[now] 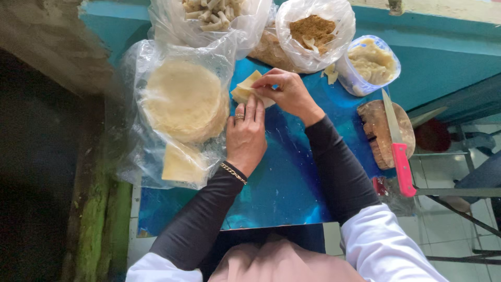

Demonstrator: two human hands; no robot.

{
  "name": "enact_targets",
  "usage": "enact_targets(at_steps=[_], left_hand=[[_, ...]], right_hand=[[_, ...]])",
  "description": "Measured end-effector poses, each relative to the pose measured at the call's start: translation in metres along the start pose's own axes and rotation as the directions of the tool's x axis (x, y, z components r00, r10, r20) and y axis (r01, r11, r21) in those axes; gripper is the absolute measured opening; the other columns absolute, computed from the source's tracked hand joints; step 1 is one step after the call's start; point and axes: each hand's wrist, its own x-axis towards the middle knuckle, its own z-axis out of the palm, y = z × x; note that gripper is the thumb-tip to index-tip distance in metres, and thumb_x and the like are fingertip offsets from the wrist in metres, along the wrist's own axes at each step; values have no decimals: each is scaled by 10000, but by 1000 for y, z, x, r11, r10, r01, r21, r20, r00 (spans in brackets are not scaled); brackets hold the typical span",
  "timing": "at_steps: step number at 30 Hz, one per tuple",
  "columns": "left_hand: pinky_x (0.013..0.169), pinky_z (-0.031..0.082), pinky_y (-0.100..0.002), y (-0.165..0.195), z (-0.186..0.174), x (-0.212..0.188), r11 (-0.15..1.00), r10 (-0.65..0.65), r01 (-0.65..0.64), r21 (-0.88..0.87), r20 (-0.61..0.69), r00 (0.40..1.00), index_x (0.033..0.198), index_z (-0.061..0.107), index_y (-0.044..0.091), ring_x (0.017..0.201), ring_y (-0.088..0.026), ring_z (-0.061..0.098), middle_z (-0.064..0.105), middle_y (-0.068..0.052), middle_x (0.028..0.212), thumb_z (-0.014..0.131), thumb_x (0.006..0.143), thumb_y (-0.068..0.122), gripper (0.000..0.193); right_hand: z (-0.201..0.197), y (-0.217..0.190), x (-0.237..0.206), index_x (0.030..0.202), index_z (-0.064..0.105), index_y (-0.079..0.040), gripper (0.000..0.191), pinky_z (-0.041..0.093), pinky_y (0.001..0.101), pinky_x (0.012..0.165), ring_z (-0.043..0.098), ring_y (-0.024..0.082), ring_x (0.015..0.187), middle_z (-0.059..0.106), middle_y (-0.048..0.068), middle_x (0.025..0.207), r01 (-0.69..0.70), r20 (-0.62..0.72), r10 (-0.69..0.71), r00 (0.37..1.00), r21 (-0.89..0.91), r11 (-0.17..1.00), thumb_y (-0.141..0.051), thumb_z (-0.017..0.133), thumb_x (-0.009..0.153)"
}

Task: The person sits at a small table and cuts pieces of dough with a knife on a wooden board. They then take thin pastry wrappers, spoon brown filling from a plastic bag onto each wrapper, and fold the wrappers over the filling by hand, setting the folded pastries aside.

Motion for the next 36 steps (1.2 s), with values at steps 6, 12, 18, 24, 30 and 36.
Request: enact_targets(at_steps=[6, 12, 18, 24, 30, 36], left_hand=[[952, 486, -433, 4, -5, 0, 998, 57, -57, -3, -119, 991, 1470, 512, 0, 1273, -294, 537, 489, -138, 1526, 639, 833, 94, 656], [890, 486, -442, 6, -1, 3, 1000, 19, -19, 18, 11, 1000, 1481, 491, 38, 1229, -287, 551, 488, -120, 1527, 643, 797, 103, 703], [869, 509, -425, 7, 1, -2, 1000, 24, -24, -6, 12, 1000, 1478, 473, -25, 1130, -301, 623, 497, -140, 1516, 660, 808, 104, 707], [939, 526, -422, 10, 1, -2, 969, -8, -6, -246, -57, 998, 1494, 455, -36, 1133, -345, 637, 471, -166, 1548, 601, 913, 76, 610], [990, 500, -463, 17, -14, -5, 889, -95, 31, -456, -119, 988, 1437, 488, -72, 1195, -470, 586, 455, -294, 1496, 607, 885, 79, 585], [968, 503, -446, 44, -41, -32, 771, 193, -10, -637, 219, 956, 1122, 677, 90, 1122, -331, 641, 665, -90, 1216, 618, 942, 110, 191]], right_hand=[[1, 10, 3, 1015, 778, -68, 134, 562, 286, 709, 693, 142, 837, 714, 44, 980, -20, -44, 21, 999, 7, 1000, -151, 770, 910], [11, 47, 6, 1065, 717, -30, 154, 489, 259, 687, 592, 68, 789, 688, -6, 900, -223, -2, 237, 971, 335, 915, -171, 717, 1002], [2, 82, 3, 1034, 701, -110, 137, 547, 279, 655, 674, 97, 753, 715, -6, 870, -390, 81, 557, 826, 796, 463, -213, 634, 973], [-39, 60, -33, 979, 678, -146, 70, 564, 305, 681, 694, 139, 769, 713, -1, 864, -327, 56, 647, 761, 894, 307, -176, 615, 980], [-51, -45, -139, 910, 641, -72, 61, 539, 376, 736, 667, 282, 819, 656, 88, 866, 105, 34, -99, 995, -291, 951, -80, 699, 891], [-49, -83, -177, 1074, 698, -50, 231, 557, 403, 797, 686, 305, 918, 725, 124, 1054, 174, 45, -170, 984, -391, 904, -76, 731, 847]])
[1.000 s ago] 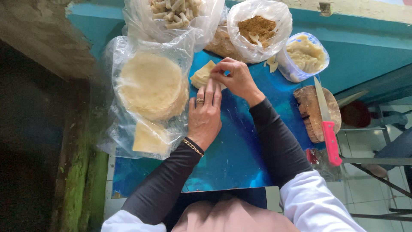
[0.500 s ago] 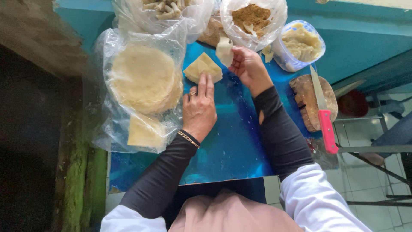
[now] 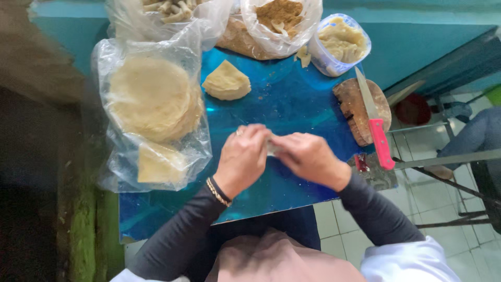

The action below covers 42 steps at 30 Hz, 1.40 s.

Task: The person sits at a small table and cuts pieces of dough with a knife on a wooden board. They then take thin pastry wrappers, spoon brown filling from a plastic bag onto each wrapper, and fold the wrappers over the filling by hand, setting the folded pastries aside.

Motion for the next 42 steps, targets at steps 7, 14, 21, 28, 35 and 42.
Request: enact_targets(at_steps=[7, 14, 21, 28, 35, 42], left_hand=[[1144, 276, -677, -3, 7, -4, 877, 254, -262, 404, 74, 964, 1024, 678, 88, 1214, -282, 584, 629, -95, 1202, 642, 845, 113, 184], [1156, 268, -670, -17, 0, 3, 878, 278, -274, 393, 48, 959, 964, 667, 86, 1245, -291, 565, 612, -136, 1251, 642, 826, 108, 142], [1142, 307, -646, -14, 0, 6, 899, 255, -265, 348, 77, 964, 951, 652, 69, 1222, -298, 569, 606, -141, 1238, 664, 822, 103, 134], [1134, 332, -627, -12, 0, 4, 902, 285, -286, 323, 51, 957, 957, 645, 73, 1202, -284, 581, 618, -124, 1209, 669, 821, 85, 138], [1118, 351, -613, -12, 2, 1, 893, 286, -314, 323, 133, 949, 895, 650, 107, 1054, -258, 618, 619, -70, 1012, 656, 816, 80, 84], [1093, 393, -549, -16, -5, 1, 903, 250, -269, 335, 102, 963, 914, 654, 94, 1059, -263, 623, 632, -78, 1048, 634, 827, 74, 92]], right_hand=[[-58, 208, 10, 1238, 783, -204, 509, 174, 726, 1072, 352, 399, 1430, 519, 164, 1533, -338, -92, 347, 933, -550, 764, -440, 830, 789], [-31, 296, -7, 1016, 824, -222, 308, 38, 787, 1168, 272, 335, 1567, 465, 34, 1660, -465, -14, 516, 857, -454, 760, -455, 815, 815], [-32, 307, -7, 988, 828, -221, 399, -43, 806, 1105, 199, 379, 1550, 440, 50, 1668, -437, 52, 523, 851, -485, 758, -505, 859, 711], [-21, 293, -3, 1012, 800, -179, 329, -26, 795, 1154, 230, 348, 1594, 446, 82, 1669, -492, -80, 501, 862, -371, 788, -361, 852, 743], [-27, 265, 9, 955, 777, -176, 290, -10, 787, 1135, 278, 355, 1523, 516, 73, 1589, -492, -59, 507, 860, -362, 792, -338, 853, 727], [-38, 148, 26, 1094, 725, -228, 305, 211, 600, 1254, 431, 280, 1493, 557, 40, 1512, -231, -66, 227, 972, -64, 971, -75, 679, 834]])
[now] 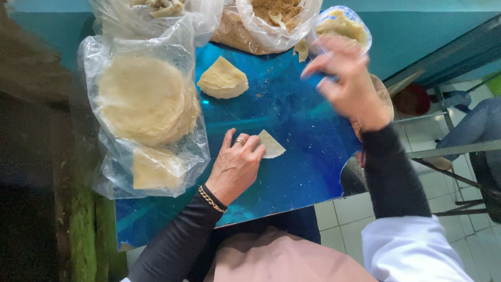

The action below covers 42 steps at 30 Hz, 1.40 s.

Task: The person sits at a small table and cuts pieces of dough with a knife on a wooden board. They then take thin pastry wrappers, spoon brown filling from a plastic bag onto each wrapper, and fold the wrappers over the filling by hand, setting the folded pastries aside.

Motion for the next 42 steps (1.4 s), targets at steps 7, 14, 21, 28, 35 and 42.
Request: enact_targets(at_steps=[7, 14, 21, 28, 35, 42], left_hand=[[1073, 397, -554, -4, 0, 0, 1000, -23, 23, 11, -1, 1000, 971, 678, 86, 1064, -256, 624, 646, -73, 1073, 630, 817, 87, 161], [1080, 392, -568, -7, 1, -1, 999, -34, 34, 3, 23, 999, 944, 682, 93, 1085, -250, 626, 652, -67, 1084, 635, 810, 92, 142], [1066, 406, -567, -7, 0, -4, 999, -27, 28, -21, 12, 1000, 960, 688, 91, 1094, -259, 625, 652, -75, 1100, 636, 825, 90, 144], [1043, 417, -554, -9, -2, -5, 999, -35, 36, -40, 20, 999, 941, 689, 94, 1084, -267, 627, 661, -74, 1104, 640, 793, 84, 157], [1007, 438, -503, -13, -6, -1, 995, -27, 27, -95, -2, 1000, 917, 675, 90, 1059, -276, 617, 652, -79, 1078, 640, 807, 86, 115], [966, 453, -453, -18, -18, 5, 998, -13, 13, -57, 14, 1000, 896, 652, 72, 1057, -280, 617, 634, -100, 1059, 631, 793, 73, 105]], right_hand=[[66, -97, -46, 1224, 736, -358, 509, 141, 651, 1207, 441, 287, 1437, 519, 18, 1543, 184, 160, -163, 974, -125, 975, -28, 666, 844], [66, -91, -46, 1395, 672, -390, 481, 126, 635, 1235, 411, 268, 1468, 477, -8, 1607, 332, 158, -296, 942, -565, 756, -215, 661, 946], [62, -105, -52, 1382, 689, -347, 469, 145, 613, 1246, 412, 233, 1476, 481, -25, 1601, 365, 176, -323, 930, -551, 751, -220, 661, 931], [40, -69, -32, 1052, 719, -313, 314, 249, 562, 1225, 507, 252, 1398, 590, -1, 1499, 245, 60, -246, 967, -475, 845, -44, 674, 897], [46, 38, 130, 1130, 790, -177, 135, 507, 448, 834, 703, 279, 913, 741, 82, 984, -53, -185, 23, 983, -160, 986, -253, 738, 1032], [87, 88, 222, 931, 826, -228, 297, 540, 460, 799, 704, 341, 927, 745, 139, 955, -325, 169, 476, 863, -536, 779, -456, 812, 741]])
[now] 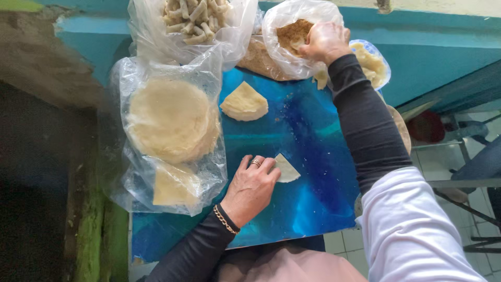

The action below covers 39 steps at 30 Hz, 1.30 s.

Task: The person sits at a small table and cuts pieces of dough with a knife on a wooden board. They then take thin pastry wrappers, spoon brown filling from a plastic bag onto each wrapper, and fold the wrappers over the filling by hand, setting the folded pastries aside.

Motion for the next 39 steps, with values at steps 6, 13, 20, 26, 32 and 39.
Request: enact_targets(at_steps=[6, 13, 20, 26, 32, 39], left_hand=[[934, 464, -430, -7, 2, 2, 1000, -9, 8, -9, -75, 997, 919, 650, 70, 997, -278, 632, 644, -107, 1061, 631, 785, 77, 136], [853, 482, -425, -6, 2, 3, 997, -59, 56, -50, -64, 996, 888, 637, 80, 942, -279, 634, 636, -93, 986, 648, 795, 72, 94], [795, 495, -425, 1, 4, 1, 996, -85, 80, -47, -112, 990, 913, 644, 76, 905, -285, 632, 640, -80, 965, 663, 801, 78, 114], [790, 505, -427, 5, 8, -3, 997, -77, 75, -28, -113, 991, 890, 636, 80, 910, -296, 633, 633, -83, 935, 666, 797, 78, 98], [785, 508, -424, 3, 8, -7, 997, -83, 82, -10, -101, 991, 888, 636, 80, 904, -295, 631, 629, -85, 919, 661, 793, 73, 98], [791, 509, -420, 5, 7, -5, 996, -86, 86, -5, -102, 991, 891, 638, 82, 910, -291, 633, 630, -84, 920, 669, 805, 72, 92]], right_hand=[[29, -4, 27, 985, 807, -209, 137, 543, 473, 705, 750, 290, 826, 782, 138, 864, 86, -133, -132, 982, -303, 949, -276, 689, 963], [36, 21, 0, 874, 836, -230, 137, 511, 474, 743, 690, 301, 795, 742, 85, 798, 362, -461, -328, 824, -15, 932, -248, 703, 901], [31, 53, -45, 949, 813, -159, 137, 528, 460, 775, 687, 339, 848, 721, 129, 859, 235, -524, -38, 851, 315, 919, -222, 690, 954], [30, 43, -72, 963, 775, -112, 52, 510, 450, 768, 651, 322, 921, 640, 100, 929, 338, -713, -137, 688, 148, 929, -102, 724, 958], [30, 39, -76, 989, 773, -107, 66, 512, 448, 763, 652, 317, 907, 640, 100, 937, 345, -719, -102, 688, 199, 917, -93, 711, 970], [31, 46, -78, 950, 811, -72, 84, 506, 396, 656, 661, 251, 721, 678, 106, 801, 331, -669, 23, 742, 397, 856, -94, 731, 961]])
